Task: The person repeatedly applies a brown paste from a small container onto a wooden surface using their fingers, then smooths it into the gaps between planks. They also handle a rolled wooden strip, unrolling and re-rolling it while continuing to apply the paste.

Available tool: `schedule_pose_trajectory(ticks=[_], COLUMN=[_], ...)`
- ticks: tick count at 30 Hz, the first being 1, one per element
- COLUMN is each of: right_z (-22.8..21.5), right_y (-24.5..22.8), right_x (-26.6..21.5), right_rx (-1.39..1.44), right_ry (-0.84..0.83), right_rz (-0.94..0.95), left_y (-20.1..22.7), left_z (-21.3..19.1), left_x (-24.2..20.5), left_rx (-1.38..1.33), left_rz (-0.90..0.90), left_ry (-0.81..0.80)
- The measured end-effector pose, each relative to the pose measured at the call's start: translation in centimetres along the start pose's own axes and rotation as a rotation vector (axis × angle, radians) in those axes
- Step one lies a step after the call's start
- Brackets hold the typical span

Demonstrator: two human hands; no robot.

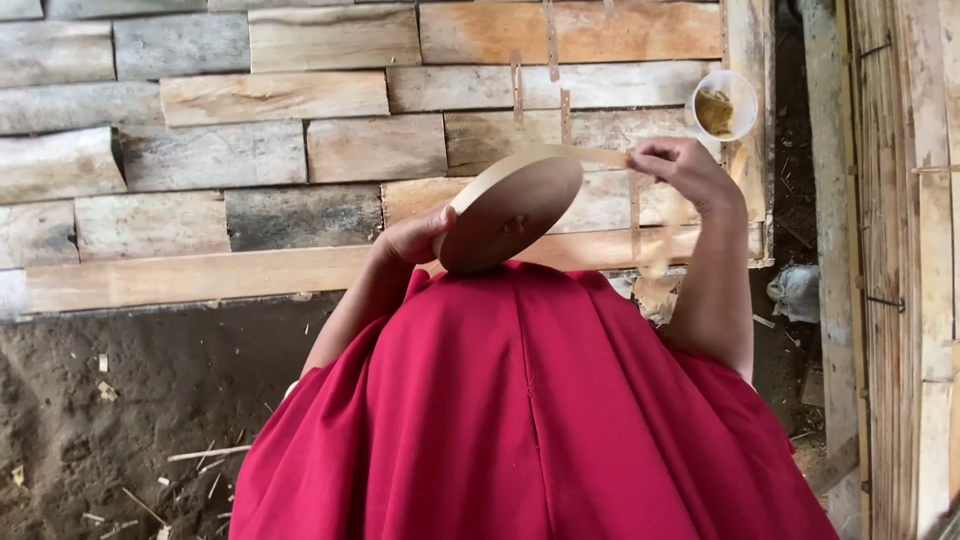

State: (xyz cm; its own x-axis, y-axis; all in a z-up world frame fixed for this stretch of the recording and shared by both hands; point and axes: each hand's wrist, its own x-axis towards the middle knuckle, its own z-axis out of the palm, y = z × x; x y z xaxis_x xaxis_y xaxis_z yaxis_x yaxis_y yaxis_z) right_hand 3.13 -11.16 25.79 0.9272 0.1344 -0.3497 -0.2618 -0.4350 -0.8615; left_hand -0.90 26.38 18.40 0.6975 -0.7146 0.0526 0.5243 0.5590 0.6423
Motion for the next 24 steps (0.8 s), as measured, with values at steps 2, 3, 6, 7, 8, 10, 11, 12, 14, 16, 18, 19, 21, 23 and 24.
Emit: schedule_pose_trajectory(ticks=[2, 3, 6, 7, 8, 10, 11, 12, 14, 16, 18, 19, 21, 23, 24], right_z=[-2.4, -3.4, -1.5, -0.3, 1.0, 3.7, 4.9, 6.1, 6.2, 5.9, 5.5, 5.4, 4.9, 5.0, 5.0], right_y=[5.7, 8.7, 9.5, 8.5, 7.6, 4.2, 1.6, -1.2, -1.8, -0.7, 2.5, 3.5, 5.4, 5.5, 5.6], right_x=[2.1, 2.9, 3.3, 3.7, 4.1, 3.5, 2.9, 2.3, 2.5, 3.6, 5.0, 5.5, 6.3, 6.4, 6.6], right_rx=[-0.286, -0.573, -0.724, -0.722, -0.674, -0.598, -0.701, -0.800, -0.708, -0.621, -0.705, -0.705, -0.911, -0.859, -0.804], right_ry=[0.032, 0.059, 0.177, 0.176, 0.233, 0.282, 0.250, 0.216, 0.205, 0.197, 0.338, 0.330, 0.266, 0.311, 0.359], right_rz=[0.167, 0.338, 0.246, 0.248, -0.210, -0.654, -0.536, -0.416, -0.363, -0.313, -0.319, -0.318, -0.233, -0.251, -0.271], left_y=[-0.3, -0.7, -2.7, -1.8, -0.9, 0.3, 0.7, 1.2, 0.9, 0.7, 0.3, 0.1, -0.2, -0.2, -0.1], left_z=[-1.2, -1.7, -4.2, -2.6, -1.0, 0.1, -0.7, -1.3, -2.3, -1.9, 0.0, -0.4, -1.2, -0.9, -0.7], left_x=[0.0, -0.2, -0.7, -0.3, 0.2, 0.4, 0.6, 0.8, 0.1, 0.1, -0.2, -0.5, -0.7, -0.6, -0.5], left_rx=[-0.013, -0.031, -0.009, -0.010, -0.005, -0.007, 0.076, 0.159, 0.141, 0.125, 0.022, 0.018, 0.003, -0.011, -0.020], left_rz=[-0.022, -0.044, -0.071, -0.074, -0.069, -0.075, -0.169, -0.262, -0.272, -0.277, -0.048, -0.047, -0.038, -0.035, -0.033], left_ry=[0.027, 0.060, 0.074, 0.075, 0.065, 0.056, -0.060, -0.175, -0.161, -0.152, 0.057, 0.064, 0.068, 0.072, 0.073])
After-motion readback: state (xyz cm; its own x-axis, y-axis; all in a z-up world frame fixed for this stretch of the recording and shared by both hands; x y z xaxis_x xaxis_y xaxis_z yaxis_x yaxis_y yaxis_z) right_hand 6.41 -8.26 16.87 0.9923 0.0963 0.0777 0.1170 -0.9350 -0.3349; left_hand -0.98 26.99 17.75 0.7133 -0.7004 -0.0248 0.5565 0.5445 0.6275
